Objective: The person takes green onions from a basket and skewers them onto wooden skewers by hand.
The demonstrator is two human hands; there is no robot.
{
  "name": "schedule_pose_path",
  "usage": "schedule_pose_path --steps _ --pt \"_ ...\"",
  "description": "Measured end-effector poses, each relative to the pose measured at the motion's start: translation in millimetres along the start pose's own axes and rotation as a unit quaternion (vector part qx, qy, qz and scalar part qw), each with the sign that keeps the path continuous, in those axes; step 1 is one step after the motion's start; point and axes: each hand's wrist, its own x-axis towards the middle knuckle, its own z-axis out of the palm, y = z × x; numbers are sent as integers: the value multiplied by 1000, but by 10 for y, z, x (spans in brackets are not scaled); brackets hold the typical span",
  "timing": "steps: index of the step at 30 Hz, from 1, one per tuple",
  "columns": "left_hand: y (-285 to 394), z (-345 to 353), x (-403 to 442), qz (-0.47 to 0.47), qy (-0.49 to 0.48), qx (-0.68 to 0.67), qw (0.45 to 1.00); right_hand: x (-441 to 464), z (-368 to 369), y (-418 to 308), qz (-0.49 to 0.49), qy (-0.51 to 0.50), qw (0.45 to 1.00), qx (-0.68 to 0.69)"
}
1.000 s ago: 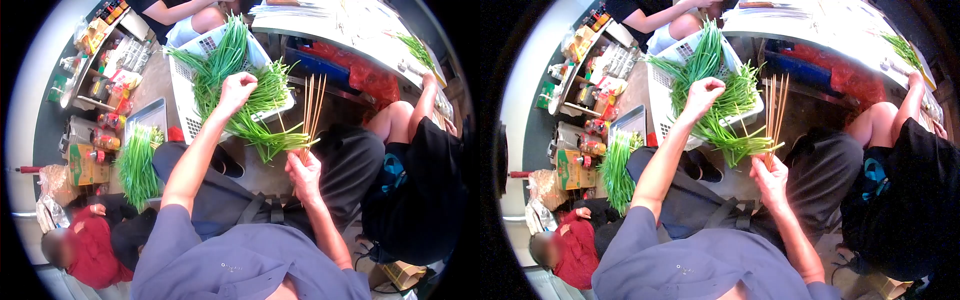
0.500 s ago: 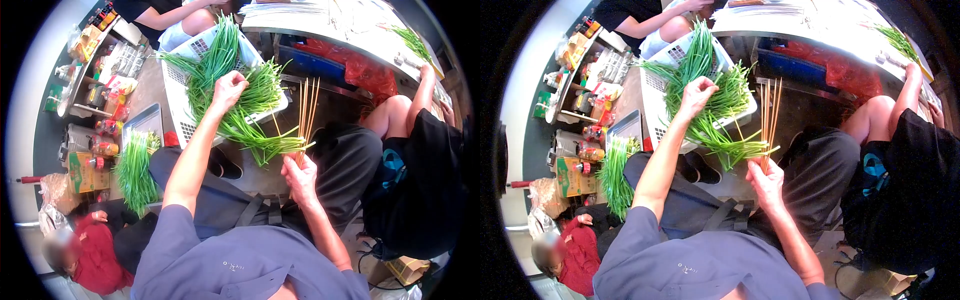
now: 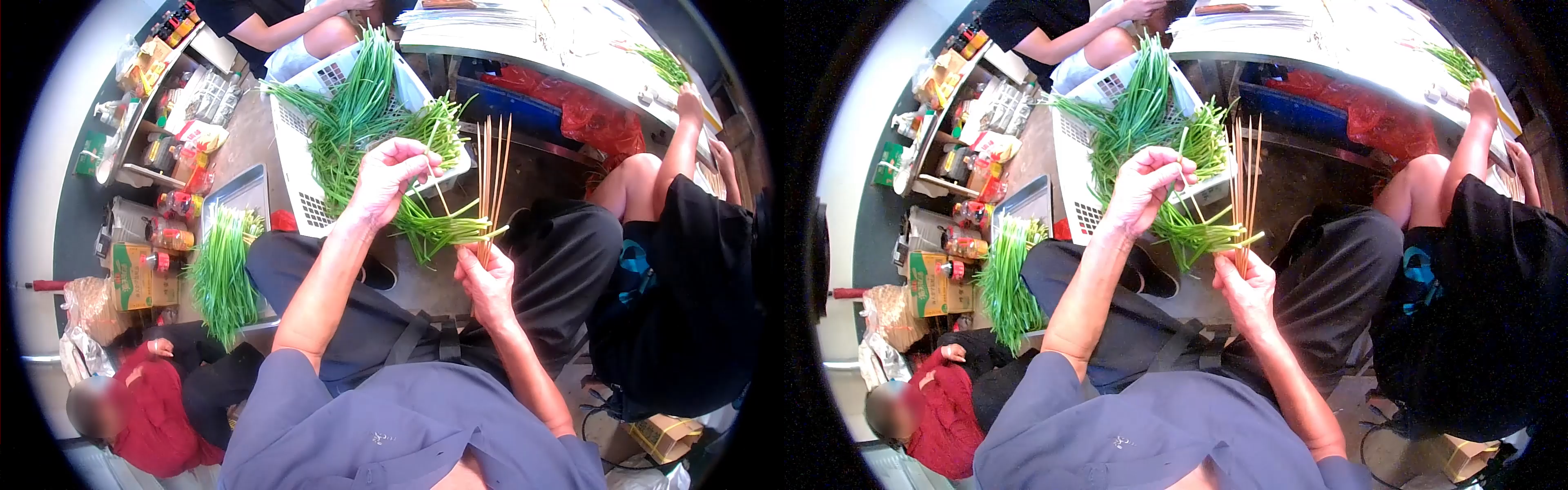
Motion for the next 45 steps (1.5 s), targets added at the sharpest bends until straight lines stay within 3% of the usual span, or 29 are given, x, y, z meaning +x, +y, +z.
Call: schedule_pose_path --steps 7,19,29,33,35,39,40,41,43,45 --pt "14 -6 -47 0 -16 -51 999 -38 -1 -31 -10 3 1000 -6" --pt "63 65 -96 35 -20 43 998 -34 -38 -29 0 -7 1000 -10" --pt "42 -49 -127 -34 -44 28 998 -31 -67 27 5 0 1000 -13" --pt "46 4 -173 -91 -32 65 993 -43 -67 83 14 -6 1000 -18" --pt "-10 39 -214 -35 -87 197 976 -53 -43 80 26 -1 1000 -1" --pt "-61 146 -341 -105 -133 209 963 -33 -45 43 36 18 999 2" --pt "-33 66 -289 -62 -180 281 941 -32 -57 38 39 11 999 -2" --pt "41 36 -223 -53 -178 307 933 -31 -66 41 41 6 999 -6" --pt "99 -119 -3 -48 -44 394 917 -21 -60 36 43 9 999 0" --pt "-61 -447 320 50 30 457 887 14 -52 37 41 12 999 6"
